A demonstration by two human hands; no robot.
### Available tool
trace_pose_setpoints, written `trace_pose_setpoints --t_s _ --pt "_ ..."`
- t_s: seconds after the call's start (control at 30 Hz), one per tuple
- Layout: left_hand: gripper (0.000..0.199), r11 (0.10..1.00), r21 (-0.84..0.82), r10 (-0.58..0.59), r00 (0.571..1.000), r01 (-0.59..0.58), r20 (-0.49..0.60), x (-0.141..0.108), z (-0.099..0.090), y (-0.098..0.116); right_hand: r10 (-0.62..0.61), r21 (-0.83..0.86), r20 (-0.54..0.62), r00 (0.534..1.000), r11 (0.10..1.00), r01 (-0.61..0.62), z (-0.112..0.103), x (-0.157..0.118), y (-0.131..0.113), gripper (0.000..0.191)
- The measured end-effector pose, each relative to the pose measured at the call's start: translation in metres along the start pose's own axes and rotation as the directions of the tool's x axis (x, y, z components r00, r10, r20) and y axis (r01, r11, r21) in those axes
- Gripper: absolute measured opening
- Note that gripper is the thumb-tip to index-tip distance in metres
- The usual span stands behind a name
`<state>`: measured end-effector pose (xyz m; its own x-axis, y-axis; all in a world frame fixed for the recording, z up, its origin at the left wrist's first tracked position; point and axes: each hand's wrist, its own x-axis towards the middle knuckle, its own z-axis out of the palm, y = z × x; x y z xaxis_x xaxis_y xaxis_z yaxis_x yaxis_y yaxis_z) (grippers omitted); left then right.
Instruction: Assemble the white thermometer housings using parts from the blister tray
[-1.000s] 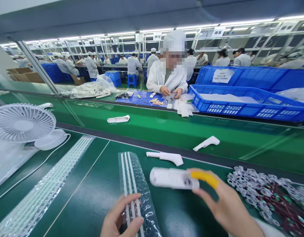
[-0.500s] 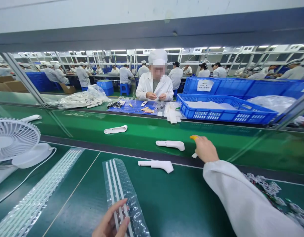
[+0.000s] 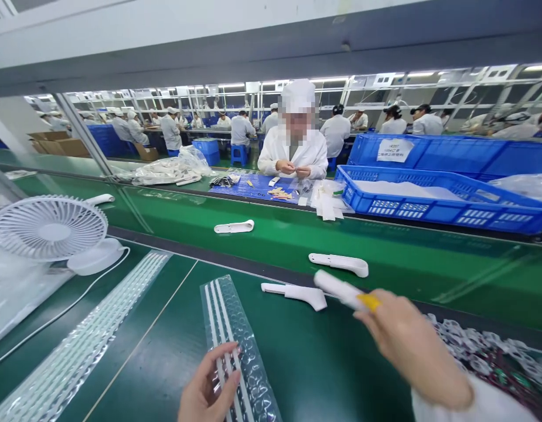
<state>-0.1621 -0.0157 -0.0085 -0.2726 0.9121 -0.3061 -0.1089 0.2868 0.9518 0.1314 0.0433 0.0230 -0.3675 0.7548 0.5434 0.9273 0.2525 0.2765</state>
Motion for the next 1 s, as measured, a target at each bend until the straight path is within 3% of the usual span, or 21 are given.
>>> trace_pose_setpoints --t_s 0.03,0.13,0.27,0.4,0.5,0.57,0.63,0.77,1.0 --pt "0.043 1.000 -0.009 -0.006 1.000 0.006 -0.007 0.000 0.000 0.001 -0.080 0.082 -0.007 0.997 0.993 0.080 -0.004 0.000 -0.023 0.045" --pt "0.037 1.000 -0.024 -0.009 1.000 0.009 -0.028 -0.002 0.000 0.004 -0.128 0.153 -0.052 0.990 0.979 0.135 -0.004 0.003 -0.073 0.048" --pt "0.032 1.000 -0.029 -0.007 0.999 0.006 -0.037 -0.006 0.003 0.008 -0.130 0.144 -0.067 0.989 0.980 0.139 0.005 0.009 -0.090 0.049" --pt "0.035 0.998 -0.057 -0.036 0.999 0.035 -0.009 -0.005 0.001 0.006 -0.045 0.344 -0.077 0.996 0.936 0.069 -0.002 0.005 -0.102 0.036" --pt "0.036 0.998 -0.010 -0.058 0.992 0.060 0.108 -0.003 -0.003 0.003 0.011 0.602 0.060 0.998 0.797 -0.044 -0.008 -0.004 -0.129 0.029" --pt "0.038 0.998 0.003 -0.064 0.986 0.064 0.153 -0.003 -0.003 0.001 0.084 0.677 0.105 0.991 0.723 -0.133 -0.008 -0.007 -0.148 0.033" --pt "0.042 0.999 -0.017 -0.025 0.993 0.027 0.115 -0.006 0.000 0.001 0.133 0.692 0.073 0.988 0.707 -0.146 -0.006 -0.007 -0.162 0.031" --pt "0.045 0.998 -0.010 0.067 0.997 -0.067 0.042 -0.013 0.010 -0.002 0.086 0.709 0.058 0.995 0.698 -0.102 -0.007 -0.001 -0.168 0.025" --pt "0.037 0.951 0.207 0.208 0.971 -0.229 0.121 -0.014 0.007 -0.017 0.029 0.799 0.273 0.962 0.549 -0.244 -0.015 0.002 -0.159 0.016"
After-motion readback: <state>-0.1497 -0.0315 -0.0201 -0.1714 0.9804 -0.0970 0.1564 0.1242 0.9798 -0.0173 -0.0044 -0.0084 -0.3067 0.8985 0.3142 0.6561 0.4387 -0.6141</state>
